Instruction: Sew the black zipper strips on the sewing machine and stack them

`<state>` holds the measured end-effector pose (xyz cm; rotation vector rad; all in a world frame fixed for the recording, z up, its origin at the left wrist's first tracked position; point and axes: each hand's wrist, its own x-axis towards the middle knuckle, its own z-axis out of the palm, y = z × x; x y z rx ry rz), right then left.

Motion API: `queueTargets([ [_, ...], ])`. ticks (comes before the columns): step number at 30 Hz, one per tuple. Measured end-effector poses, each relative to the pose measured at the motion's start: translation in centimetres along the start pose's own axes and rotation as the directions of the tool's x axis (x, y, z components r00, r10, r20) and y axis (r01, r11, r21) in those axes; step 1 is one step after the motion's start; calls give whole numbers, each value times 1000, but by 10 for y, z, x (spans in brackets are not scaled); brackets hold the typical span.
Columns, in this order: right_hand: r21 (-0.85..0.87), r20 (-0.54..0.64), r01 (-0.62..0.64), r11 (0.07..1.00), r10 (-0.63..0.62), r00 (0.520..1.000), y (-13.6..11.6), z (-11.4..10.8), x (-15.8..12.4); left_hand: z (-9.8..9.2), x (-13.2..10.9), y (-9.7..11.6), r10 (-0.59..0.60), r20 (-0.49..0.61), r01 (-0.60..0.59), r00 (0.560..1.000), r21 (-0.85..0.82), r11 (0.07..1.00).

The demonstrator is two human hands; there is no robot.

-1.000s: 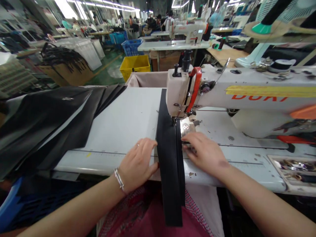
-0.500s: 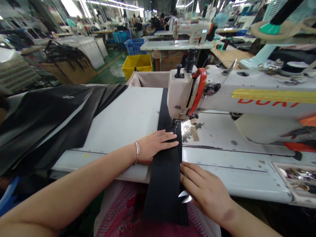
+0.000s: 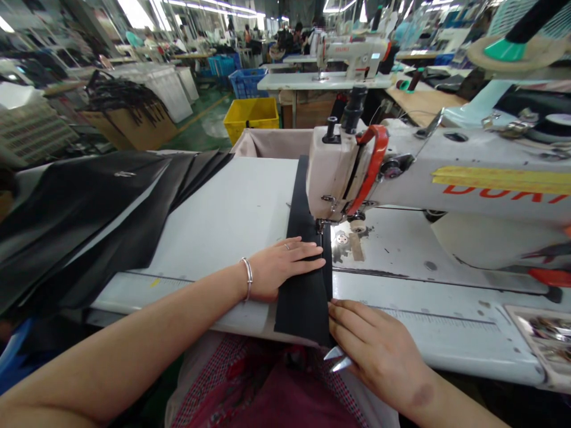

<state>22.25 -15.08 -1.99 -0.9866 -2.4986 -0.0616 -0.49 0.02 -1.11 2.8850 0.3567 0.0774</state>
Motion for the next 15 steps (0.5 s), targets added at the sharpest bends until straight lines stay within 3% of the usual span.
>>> queueTargets([
  [11, 28, -1, -54, 998, 54, 999, 8, 3, 7, -8, 1, 4, 4, 4, -4, 1000, -48, 999],
  [15, 40, -3, -91, 995, 91, 996, 14, 2, 11, -6, 2, 7, -21, -71, 18, 997, -47, 999],
])
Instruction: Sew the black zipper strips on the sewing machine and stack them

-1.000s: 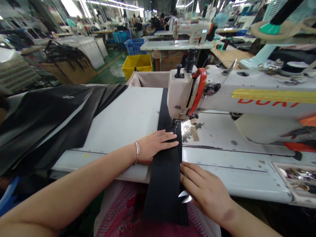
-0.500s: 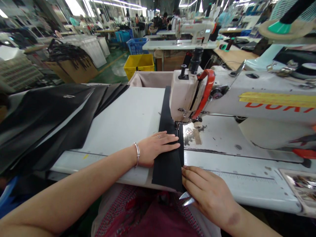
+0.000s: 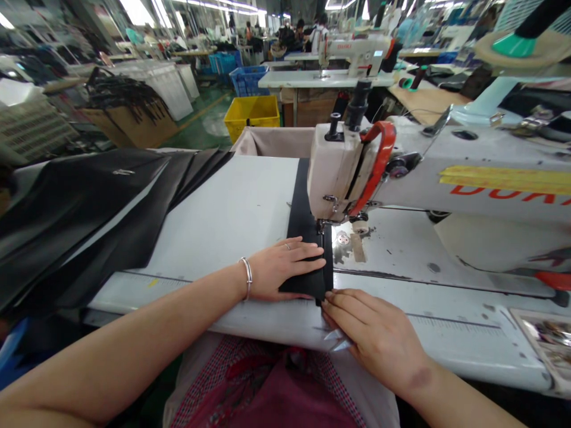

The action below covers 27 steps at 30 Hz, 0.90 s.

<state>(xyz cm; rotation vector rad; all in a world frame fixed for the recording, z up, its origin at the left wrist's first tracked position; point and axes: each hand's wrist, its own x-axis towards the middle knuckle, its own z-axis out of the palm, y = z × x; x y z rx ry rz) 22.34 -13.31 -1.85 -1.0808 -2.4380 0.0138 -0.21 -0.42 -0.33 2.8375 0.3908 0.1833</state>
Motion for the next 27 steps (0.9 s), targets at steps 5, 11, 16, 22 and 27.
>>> queueTargets([
  [5, 1, 45, -52, 999, 52, 998, 10, 0, 9, 4, 0, 2, -15, -36, 16, 999, 32, 999],
  [11, -21, 54, -82, 996, 83, 995, 26, 2, 23, 6, -2, 4, -12, -2, 12, 1000, 73, 997],
  [16, -66, 63, -131, 989, 135, 989, 38, 1, 33, 9, -3, 5, -3, -25, 6, 1000, 109, 994],
  [22, -91, 82, -186, 978, 193, 978, 51, 1, 46, 7, 4, -1, -16, -25, 20, 1000, 156, 988],
  [27, -149, 81, -226, 963, 240, 967, 66, 6, 57, 6, 11, -10, -30, -74, 40, 997, 136, 990],
])
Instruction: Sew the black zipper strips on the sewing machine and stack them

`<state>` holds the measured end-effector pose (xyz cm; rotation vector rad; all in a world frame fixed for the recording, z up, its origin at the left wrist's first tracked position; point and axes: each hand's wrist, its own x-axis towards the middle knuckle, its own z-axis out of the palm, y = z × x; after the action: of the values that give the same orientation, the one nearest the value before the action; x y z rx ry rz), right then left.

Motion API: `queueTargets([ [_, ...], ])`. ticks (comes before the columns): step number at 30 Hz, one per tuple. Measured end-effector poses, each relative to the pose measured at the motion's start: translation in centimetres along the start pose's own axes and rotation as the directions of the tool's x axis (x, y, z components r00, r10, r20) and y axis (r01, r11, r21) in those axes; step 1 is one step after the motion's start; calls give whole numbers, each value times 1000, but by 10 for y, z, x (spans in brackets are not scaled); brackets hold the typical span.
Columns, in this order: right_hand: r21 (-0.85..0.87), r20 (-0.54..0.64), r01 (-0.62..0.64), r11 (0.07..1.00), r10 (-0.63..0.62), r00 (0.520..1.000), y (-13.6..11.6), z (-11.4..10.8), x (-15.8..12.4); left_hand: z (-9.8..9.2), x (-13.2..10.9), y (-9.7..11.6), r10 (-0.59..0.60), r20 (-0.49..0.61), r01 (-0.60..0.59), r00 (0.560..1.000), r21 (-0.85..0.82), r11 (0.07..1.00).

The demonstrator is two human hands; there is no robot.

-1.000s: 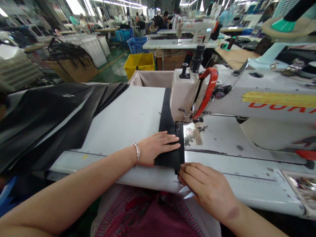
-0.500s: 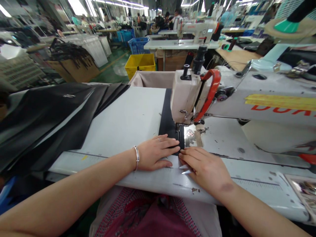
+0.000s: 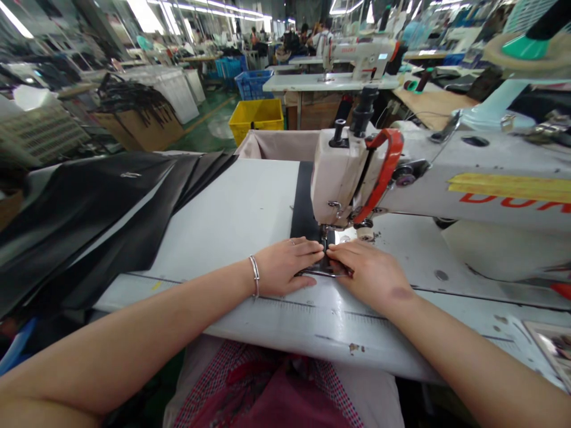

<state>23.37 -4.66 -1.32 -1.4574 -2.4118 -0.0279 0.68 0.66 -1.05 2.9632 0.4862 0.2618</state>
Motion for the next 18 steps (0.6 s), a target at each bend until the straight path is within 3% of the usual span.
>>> queueTargets([
  [6, -105, 65, -76, 992, 84, 994, 13, 9, 12, -2, 10, -8, -35, -53, 31, 998, -63, 998],
  [15, -147, 23, -150, 978, 155, 988, 16, 13, 16, -2, 19, -14, -34, -99, 19, 995, -149, 989],
  [18, -153, 29, -153, 976, 159, 987, 23, 22, 13, -3, 18, -23, -27, -63, 18, 998, -144, 989],
])
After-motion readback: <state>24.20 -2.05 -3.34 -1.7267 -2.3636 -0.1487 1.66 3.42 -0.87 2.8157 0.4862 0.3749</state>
